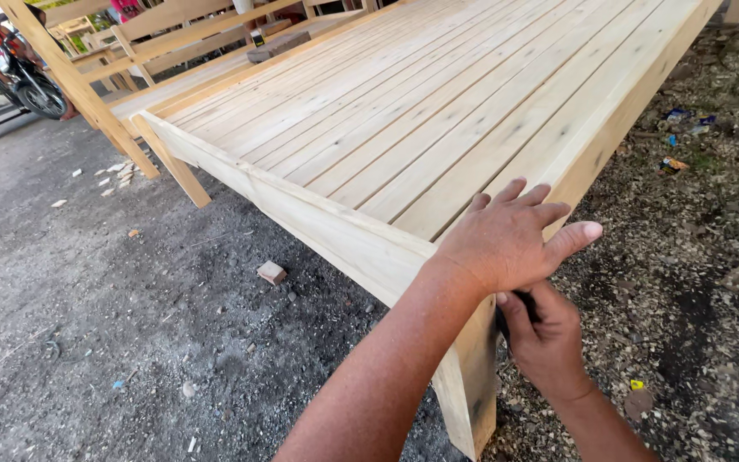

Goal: The person sands a wooden slatted bed frame by hand, holding sandpaper and rubbing it along the frame rails, corners, and legs while steadying the frame with the other hand. They work around the frame, sanding the top edge, side rails, and leg surfaces.

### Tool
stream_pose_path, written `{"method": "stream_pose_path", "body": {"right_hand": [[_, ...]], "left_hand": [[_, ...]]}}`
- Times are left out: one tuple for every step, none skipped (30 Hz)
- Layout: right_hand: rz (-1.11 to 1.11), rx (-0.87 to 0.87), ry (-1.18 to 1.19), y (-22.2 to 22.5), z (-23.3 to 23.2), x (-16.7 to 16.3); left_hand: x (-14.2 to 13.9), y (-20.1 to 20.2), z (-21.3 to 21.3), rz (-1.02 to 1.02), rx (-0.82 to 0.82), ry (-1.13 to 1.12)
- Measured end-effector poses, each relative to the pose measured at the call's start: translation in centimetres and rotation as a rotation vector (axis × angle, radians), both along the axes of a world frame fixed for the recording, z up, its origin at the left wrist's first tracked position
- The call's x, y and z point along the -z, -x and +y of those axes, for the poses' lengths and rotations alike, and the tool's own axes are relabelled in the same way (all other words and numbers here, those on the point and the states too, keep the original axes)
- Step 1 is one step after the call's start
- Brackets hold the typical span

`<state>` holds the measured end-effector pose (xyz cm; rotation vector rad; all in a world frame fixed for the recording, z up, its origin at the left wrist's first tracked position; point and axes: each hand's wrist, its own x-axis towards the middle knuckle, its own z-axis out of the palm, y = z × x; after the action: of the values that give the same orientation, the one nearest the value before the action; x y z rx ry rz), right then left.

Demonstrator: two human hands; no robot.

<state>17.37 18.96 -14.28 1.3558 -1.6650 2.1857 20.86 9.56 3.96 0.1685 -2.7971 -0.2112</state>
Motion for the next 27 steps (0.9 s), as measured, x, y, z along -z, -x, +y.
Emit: {"method": "stream_pose_path", "body": {"right_hand": [[-0.037, 0.023, -0.050, -0.2, 0.0, 0.3], [-0.072, 0.048, -0.104, -0.7, 0.2, 0.8], [-0.104, 0.074, -0.150, -1.3, 0.6, 1.3], [-0.061, 0.063, -0.152, -1.8, 0.9, 1.8], [-0.021, 0.053, -0.155, -2.0, 1.2, 2.1], [0.013, 0.043, -0.163, -2.0, 1.3, 2.4], [-0.004, 0.022, -0.167, -1.7, 1.4, 2.5], [-0.020, 0.000, -0.168, -1.3, 1.2, 2.5], [-0.031, -0.024, -0.165, -0.7, 1.0, 2.3], [-0.062, -0.048, -0.108, 0.1, 0.5, 2.0], [-0.098, -0.072, -0.052, 0.6, 0.1, 1.8], [-0.135, -0.094, 0.005, 0.9, -0.2, 1.8], [-0.093, -0.016, -0.045, 0.9, -0.4, 1.7], [-0.052, 0.061, -0.095, 0.7, -0.4, 1.9], [-0.013, 0.138, -0.148, 0.2, -0.3, 2.0], [-0.007, 0.123, -0.155, -0.4, 0.1, 2.3], [0.000, 0.106, -0.160, -1.2, 0.5, 2.7], [0.003, 0.087, -0.173, -1.8, 0.9, 3.0], [-0.013, 0.071, -0.203, -2.1, 1.2, 3.1], [-0.028, 0.059, -0.229, -2.2, 1.4, 3.1], [-0.042, 0.045, -0.252, -1.9, 1.5, 3.0], [-0.040, 0.058, -0.231, -1.6, 1.4, 2.8], [-0.035, 0.070, -0.212, -0.9, 1.1, 2.5], [-0.027, 0.082, -0.189, -0.2, 0.8, 2.2], [0.005, 0.078, -0.155, 0.3, 0.6, 2.1], [0.037, 0.073, -0.118, 0.6, 0.3, 2.1], [0.070, 0.066, -0.081, 0.5, 0.2, 2.3]], "left_hand": [[-0.3, -0.3, 0.1, 0.037, 0.016, 0.003], [-0.5, -0.5, 0.2, 0.076, 0.032, 0.002], [-0.7, -0.8, 0.3, 0.022, 0.021, -0.047], [-0.9, -1.0, 0.5, -0.031, 0.010, -0.093], [-1.1, -1.2, 0.7, -0.087, -0.001, -0.139], [-1.2, -1.4, 0.9, -0.084, -0.002, -0.082], [-1.4, -1.7, 1.0, -0.084, -0.002, -0.027], [-1.5, -2.1, 1.1, -0.082, -0.005, 0.030], [-1.6, -2.5, 1.1, -0.112, 0.010, -0.018], [-1.7, -3.1, 1.0, -0.140, 0.025, -0.067], [-1.8, -3.7, 0.8, -0.173, 0.041, -0.118], [-1.9, -4.5, 0.5, -0.147, 0.100, -0.139], [-2.0, -5.3, 0.2, -0.116, 0.160, -0.154], [-2.0, -6.1, -0.2, -0.086, 0.217, -0.167], [-1.9, -6.9, -0.4, 0.024, 0.261, -0.160], [-1.8, -7.6, -0.6, 0.137, 0.307, -0.149], [-1.6, -8.2, -0.7, 0.250, 0.352, -0.135], [-1.4, -8.7, -0.6, 0.256, 0.257, -0.136], [-1.2, -9.0, -0.4, 0.257, 0.163, -0.142], [-0.9, -9.1, -0.2, 0.257, 0.073, -0.144], [-0.7, -9.2, 0.1, 0.249, 0.033, -0.122], [-0.5, -9.2, 0.3, 0.240, -0.008, -0.101], [-0.4, -9.2, 0.5, 0.234, -0.052, -0.081], [-0.4, -9.1, 0.7, 0.255, -0.045, -0.092], [-0.4, -9.0, 0.8, 0.276, -0.038, -0.102], [-0.4, -9.0, 0.9, 0.298, -0.033, -0.111], [-0.5, -9.0, 0.9, 0.325, -0.019, -0.107]]}}
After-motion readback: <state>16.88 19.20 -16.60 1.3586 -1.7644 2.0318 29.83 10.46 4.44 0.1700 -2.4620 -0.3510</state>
